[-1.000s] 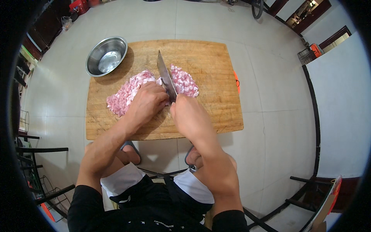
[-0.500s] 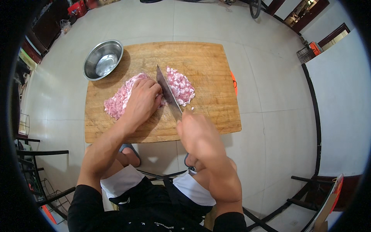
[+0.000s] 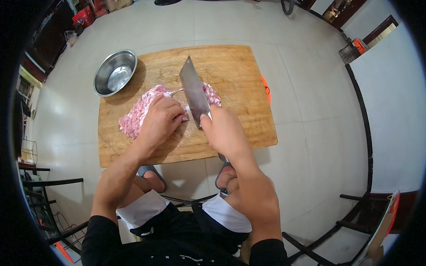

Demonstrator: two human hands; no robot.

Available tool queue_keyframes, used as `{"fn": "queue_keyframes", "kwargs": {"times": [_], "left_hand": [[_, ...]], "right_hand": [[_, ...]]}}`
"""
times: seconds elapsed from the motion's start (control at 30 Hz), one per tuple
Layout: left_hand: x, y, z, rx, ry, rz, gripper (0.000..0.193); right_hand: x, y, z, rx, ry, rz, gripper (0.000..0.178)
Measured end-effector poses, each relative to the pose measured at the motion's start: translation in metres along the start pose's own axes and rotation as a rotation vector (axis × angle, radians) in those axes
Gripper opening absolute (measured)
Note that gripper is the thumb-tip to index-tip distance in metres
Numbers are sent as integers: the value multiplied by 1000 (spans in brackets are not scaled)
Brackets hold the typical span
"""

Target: The person is chopping raw meat on a wooden cutting board using a cleaver. They repeatedly slice and mince the meat into smaller pieces, occasionally gathering the pile to continue chopping.

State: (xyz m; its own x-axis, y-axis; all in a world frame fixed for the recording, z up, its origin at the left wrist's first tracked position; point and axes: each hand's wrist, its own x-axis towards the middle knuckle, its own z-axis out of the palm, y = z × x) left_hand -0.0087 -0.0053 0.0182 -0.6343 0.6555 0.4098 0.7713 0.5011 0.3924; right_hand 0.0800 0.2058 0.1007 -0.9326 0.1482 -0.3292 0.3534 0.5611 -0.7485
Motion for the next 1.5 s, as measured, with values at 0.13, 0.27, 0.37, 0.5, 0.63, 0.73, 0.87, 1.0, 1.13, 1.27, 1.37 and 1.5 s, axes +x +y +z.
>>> {"fn": "queue_keyframes", "kwargs": {"times": [0.13,0.27,0.37,0.5,0.63,0.73,0.87,1.0,1.13,1.27,1.37,1.5], "left_hand": [[0,3,1,21,23,14,11],[-4,3,0,31,21,22,11],[-4,2,-2,34,-15,34,13],[-7,0,-7,-28,-16,75,17],[-11,2,-10,-1,4,105,17],[-14,0,-3,34,1,96,14],[-12,4,0,43,33,96,8],[-8,6,-1,40,25,87,6],[-8,3,4,45,2,59,11],[-8,1,9,27,27,76,11],[-9,3,6,11,22,79,10],[-14,8,5,4,-10,92,10]], "right_hand": [[-25,7,5,-213,55,-118,34],[-44,-3,1,-317,73,-187,30],[-51,0,-2,-267,72,-215,27],[-55,-1,-4,-231,61,-187,26],[-58,-3,-4,-258,48,-227,28],[-61,-1,-1,-255,48,-261,27],[-62,1,4,-268,41,-286,28],[-59,-4,7,-322,16,-304,28],[-38,-17,19,-434,-56,-136,24],[-18,-27,33,-471,-14,-99,22],[-9,-28,35,-435,30,-110,23],[1,-15,30,-392,66,-102,29]]}}
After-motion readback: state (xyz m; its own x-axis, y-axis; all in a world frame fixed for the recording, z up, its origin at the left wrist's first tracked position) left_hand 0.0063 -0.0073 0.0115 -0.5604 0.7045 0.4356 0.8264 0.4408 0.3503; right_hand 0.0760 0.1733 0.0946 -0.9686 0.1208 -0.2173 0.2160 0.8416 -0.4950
